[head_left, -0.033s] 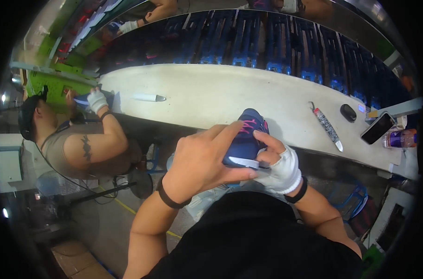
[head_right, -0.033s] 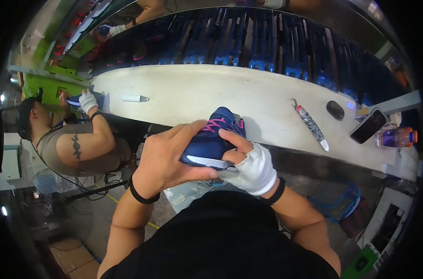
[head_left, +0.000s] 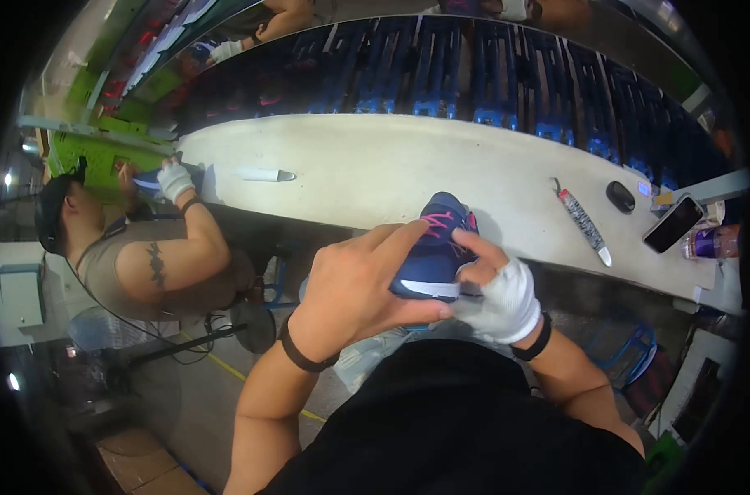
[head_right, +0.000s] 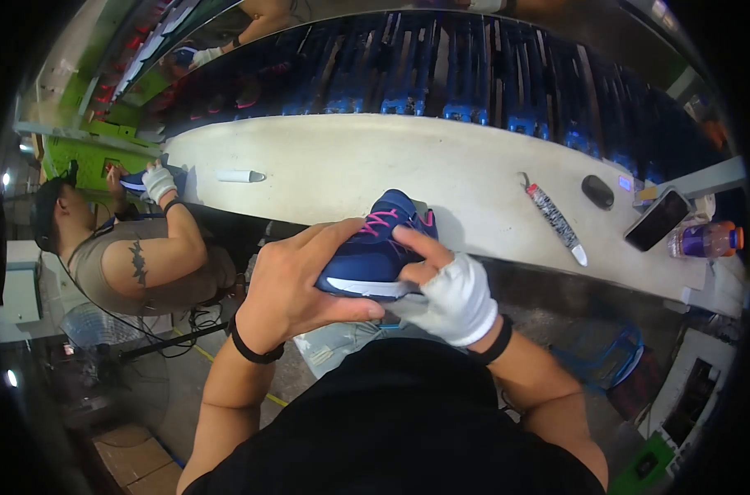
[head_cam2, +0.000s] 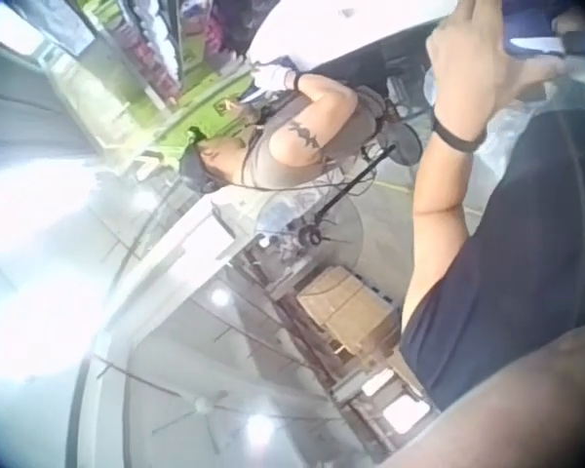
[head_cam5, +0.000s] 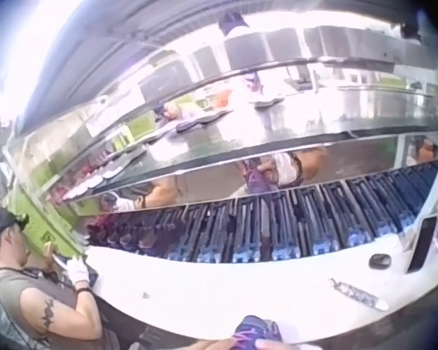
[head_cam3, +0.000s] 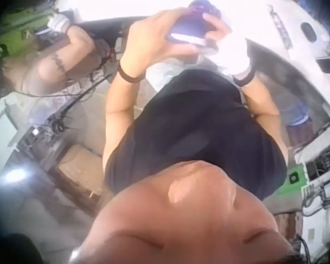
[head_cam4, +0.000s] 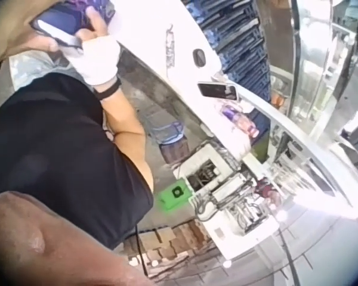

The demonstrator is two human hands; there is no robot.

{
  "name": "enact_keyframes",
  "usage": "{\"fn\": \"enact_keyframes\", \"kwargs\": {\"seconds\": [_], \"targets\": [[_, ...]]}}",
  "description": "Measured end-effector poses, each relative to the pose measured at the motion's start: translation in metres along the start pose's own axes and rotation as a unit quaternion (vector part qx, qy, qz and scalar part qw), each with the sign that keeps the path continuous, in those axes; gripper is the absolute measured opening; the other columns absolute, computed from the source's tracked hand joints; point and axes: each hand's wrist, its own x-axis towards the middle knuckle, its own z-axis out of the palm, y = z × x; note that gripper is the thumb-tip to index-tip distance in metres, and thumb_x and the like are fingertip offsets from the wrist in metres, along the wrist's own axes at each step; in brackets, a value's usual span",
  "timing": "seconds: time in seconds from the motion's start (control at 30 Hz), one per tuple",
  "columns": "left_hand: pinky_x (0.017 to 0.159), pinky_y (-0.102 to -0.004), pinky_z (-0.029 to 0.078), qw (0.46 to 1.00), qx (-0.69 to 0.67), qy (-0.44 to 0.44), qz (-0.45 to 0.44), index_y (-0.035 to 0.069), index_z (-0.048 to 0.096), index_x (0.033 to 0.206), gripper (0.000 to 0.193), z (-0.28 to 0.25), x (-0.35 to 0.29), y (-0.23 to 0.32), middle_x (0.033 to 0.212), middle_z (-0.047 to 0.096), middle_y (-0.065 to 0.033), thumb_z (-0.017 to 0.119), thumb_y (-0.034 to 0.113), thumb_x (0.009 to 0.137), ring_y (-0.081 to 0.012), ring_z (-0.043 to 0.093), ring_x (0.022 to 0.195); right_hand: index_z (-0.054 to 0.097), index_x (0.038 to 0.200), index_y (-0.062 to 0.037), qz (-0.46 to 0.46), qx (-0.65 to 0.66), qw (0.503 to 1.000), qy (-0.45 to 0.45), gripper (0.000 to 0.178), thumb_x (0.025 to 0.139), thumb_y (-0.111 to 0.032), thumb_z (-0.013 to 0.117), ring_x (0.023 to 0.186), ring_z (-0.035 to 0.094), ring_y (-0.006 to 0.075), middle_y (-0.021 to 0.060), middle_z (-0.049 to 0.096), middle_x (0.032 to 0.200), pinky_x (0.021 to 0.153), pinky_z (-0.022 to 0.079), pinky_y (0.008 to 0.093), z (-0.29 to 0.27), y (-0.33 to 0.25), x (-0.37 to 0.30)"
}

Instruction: Checking and assembling shoe components on a production line.

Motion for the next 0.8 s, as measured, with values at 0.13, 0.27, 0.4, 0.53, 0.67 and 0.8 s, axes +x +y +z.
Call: {"fn": "enact_keyframes", "kwargs": {"seconds": [0.13, 0.27, 0.4, 0.53, 0.67, 0.8], "targets": [[0.083, -0.0412, 0.065, 0.998, -0.065, 0.012, -0.016, 0.002, 0.073, 0.132, 0.086, 0.001, -0.009, -0.012, 0.117, 0.08, -0.0196, 0.099, 0.053, 0.068, -0.0365, 0.081, 0.097, 0.076, 0.095, -0.0109, 0.092, -0.064, 0.99, -0.084, 0.038, 0.071, -0.034, 0.095, 0.086, 0.076, 0.0368, 0.0173, 0.067, 0.151, 0.075, 0.061, 0.0457, -0.01, 0.023, -0.011], [0.085, -0.0396, 0.066, 0.993, -0.097, 0.048, -0.04, 0.001, 0.076, 0.128, 0.076, 0.016, -0.024, -0.031, 0.115, 0.081, -0.0201, 0.102, 0.038, 0.067, -0.0347, 0.082, 0.099, 0.076, 0.094, -0.0107, 0.079, -0.088, 0.99, -0.074, 0.039, 0.071, -0.034, 0.097, 0.093, 0.074, 0.0325, 0.0134, 0.069, 0.15, 0.083, 0.06, 0.0441, -0.002, 0.037, -0.02], [0.087, -0.0388, 0.066, 0.987, -0.123, 0.093, -0.054, -0.001, 0.077, 0.126, 0.071, 0.028, -0.037, -0.035, 0.115, 0.082, -0.0214, 0.103, 0.03, 0.068, -0.034, 0.083, 0.1, 0.073, 0.088, -0.0115, 0.088, -0.091, 0.991, -0.038, 0.039, 0.07, -0.034, 0.098, 0.093, 0.073, 0.0309, 0.0101, 0.073, 0.145, 0.082, 0.058, 0.0428, 0.005, 0.039, -0.022], [0.088, -0.035, 0.065, 0.987, -0.11, 0.106, -0.052, -0.004, 0.076, 0.129, 0.073, 0.033, -0.045, -0.031, 0.114, 0.082, -0.021, 0.101, 0.032, 0.071, -0.0282, 0.084, 0.1, 0.071, 0.085, -0.0115, 0.078, -0.097, 0.992, -0.021, 0.038, 0.07, -0.034, 0.099, 0.091, 0.073, 0.0294, 0.0078, 0.079, 0.134, 0.081, 0.057, 0.0426, 0.006, 0.042, -0.018], [0.095, -0.0391, 0.065, 0.992, -0.096, 0.087, -0.004, -0.002, 0.074, 0.13, 0.072, 0.029, -0.039, -0.022, 0.124, 0.08, -0.0231, 0.103, 0.025, 0.07, -0.0354, 0.081, 0.109, 0.073, 0.091, -0.011, 0.102, -0.08, 0.989, -0.065, 0.039, 0.071, -0.033, 0.098, 0.091, 0.074, 0.0292, 0.0091, 0.08, 0.129, 0.083, 0.058, 0.0428, -0.005, 0.043, -0.018], [0.098, -0.0416, 0.064, 0.971, -0.173, 0.129, 0.1, 0.0, 0.071, 0.133, 0.068, 0.039, -0.019, 0.004, 0.131, 0.077, -0.0213, 0.1, 0.012, 0.072, -0.0369, 0.079, 0.114, 0.062, 0.14, -0.004, 0.073, -0.183, 0.979, -0.044, 0.08, 0.074, -0.032, 0.099, 0.123, 0.073, 0.0372, 0.0218, 0.073, 0.137, 0.105, 0.058, 0.0483, -0.036, 0.024, -0.017]]}}
